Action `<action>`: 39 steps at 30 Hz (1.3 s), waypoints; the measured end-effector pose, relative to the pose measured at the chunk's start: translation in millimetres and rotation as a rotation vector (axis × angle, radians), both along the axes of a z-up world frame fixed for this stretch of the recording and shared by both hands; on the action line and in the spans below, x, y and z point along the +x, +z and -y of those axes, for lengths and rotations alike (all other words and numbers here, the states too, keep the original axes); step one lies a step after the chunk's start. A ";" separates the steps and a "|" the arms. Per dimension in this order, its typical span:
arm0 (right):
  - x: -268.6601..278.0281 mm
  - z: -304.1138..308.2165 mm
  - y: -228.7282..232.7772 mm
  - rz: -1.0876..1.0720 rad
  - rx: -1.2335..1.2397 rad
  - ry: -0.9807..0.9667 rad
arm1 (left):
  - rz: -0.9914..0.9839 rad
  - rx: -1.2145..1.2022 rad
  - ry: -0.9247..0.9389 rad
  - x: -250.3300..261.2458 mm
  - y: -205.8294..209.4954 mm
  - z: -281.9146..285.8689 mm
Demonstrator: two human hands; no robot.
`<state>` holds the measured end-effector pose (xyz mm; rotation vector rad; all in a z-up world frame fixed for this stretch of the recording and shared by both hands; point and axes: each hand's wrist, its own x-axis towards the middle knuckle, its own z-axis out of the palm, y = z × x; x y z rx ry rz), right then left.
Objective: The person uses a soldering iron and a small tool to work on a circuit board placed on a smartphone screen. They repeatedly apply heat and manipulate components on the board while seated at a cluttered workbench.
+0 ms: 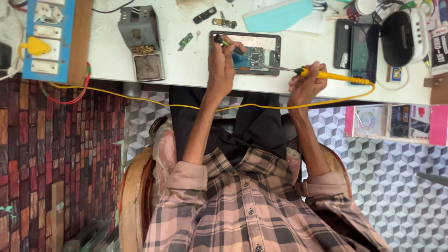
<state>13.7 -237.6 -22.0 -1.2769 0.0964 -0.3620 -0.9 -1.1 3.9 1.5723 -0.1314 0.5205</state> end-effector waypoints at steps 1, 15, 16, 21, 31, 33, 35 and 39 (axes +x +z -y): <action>-0.8 0.9 1.0 0.004 -0.018 0.011 | -0.008 -0.007 -0.001 -0.1 -0.6 0.1; 0.8 -1.5 1.7 0.023 -0.137 0.026 | -0.040 -0.015 -0.005 3.9 -5.8 2.2; 2.8 -1.3 1.7 0.025 -0.137 0.021 | -0.027 -0.011 -0.005 4.8 -5.8 1.9; 2.6 0.5 -1.6 0.029 -0.076 0.006 | 0.000 -0.012 -0.003 1.8 -6.3 1.7; 2.5 1.4 -2.3 0.060 -0.129 0.010 | 0.009 0.019 0.012 0.7 -4.2 0.6; 0.1 0.0 0.5 0.067 -0.169 0.005 | 0.020 0.020 0.011 0.5 -4.5 0.7; -3.1 -3.3 4.5 0.096 -0.182 -0.002 | 0.003 0.009 0.010 0.8 -5.0 0.4; -7.2 -7.0 15.3 0.148 -0.267 0.008 | 0.013 0.026 0.006 1.9 -8.3 0.2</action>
